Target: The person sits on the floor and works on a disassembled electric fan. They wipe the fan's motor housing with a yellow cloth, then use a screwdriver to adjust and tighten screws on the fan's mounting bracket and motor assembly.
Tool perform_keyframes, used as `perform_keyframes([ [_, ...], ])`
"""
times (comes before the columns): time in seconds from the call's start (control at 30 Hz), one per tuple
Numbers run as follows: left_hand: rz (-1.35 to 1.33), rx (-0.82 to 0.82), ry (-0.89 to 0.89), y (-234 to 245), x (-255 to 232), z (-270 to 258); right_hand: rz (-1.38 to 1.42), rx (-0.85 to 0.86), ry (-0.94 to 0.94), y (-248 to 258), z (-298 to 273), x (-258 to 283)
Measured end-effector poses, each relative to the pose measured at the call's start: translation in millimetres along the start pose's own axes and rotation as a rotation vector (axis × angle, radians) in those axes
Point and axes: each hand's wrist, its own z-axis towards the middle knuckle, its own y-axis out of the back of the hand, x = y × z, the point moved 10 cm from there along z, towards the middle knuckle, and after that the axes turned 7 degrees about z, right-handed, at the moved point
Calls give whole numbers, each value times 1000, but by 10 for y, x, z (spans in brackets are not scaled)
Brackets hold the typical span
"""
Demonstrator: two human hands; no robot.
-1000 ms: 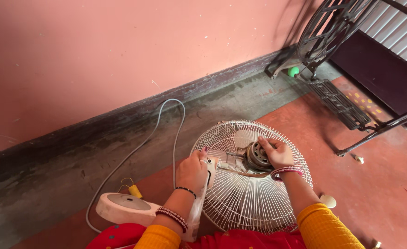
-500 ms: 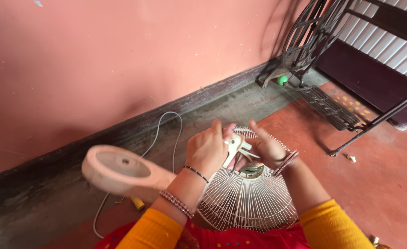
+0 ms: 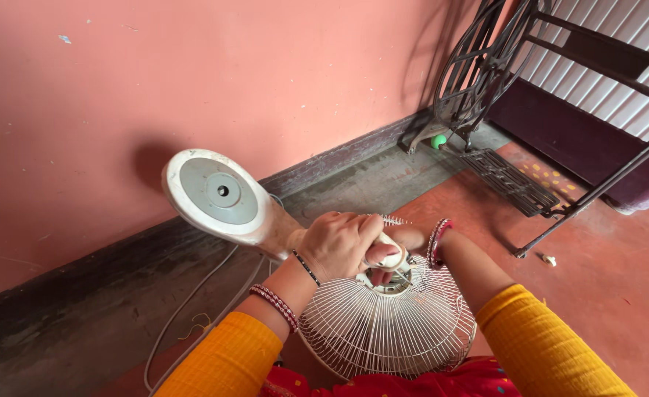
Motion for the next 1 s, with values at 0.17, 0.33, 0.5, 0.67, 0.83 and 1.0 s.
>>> perform_keyframes([
  [0.17,12,-36,-69,-3,34,-97,-2,-134,123,162,159,43],
  [0.33,28,25,-58,-199,189,-322,590,-538,422,580,-97,201],
  [0.5,-70,49,240,-314,464,-478,751,-661,608,595,-347,424],
  [0.67,-172,-30,337,-252,420,-545,869,-683,492,349,-282,342],
  [0.83,-145,-107,326,-233,339,-483,920,-659,792,236,-497,655],
  [1.0,-199,-66,571,-278,457,-569,813,-756,890,53,-701,885],
])
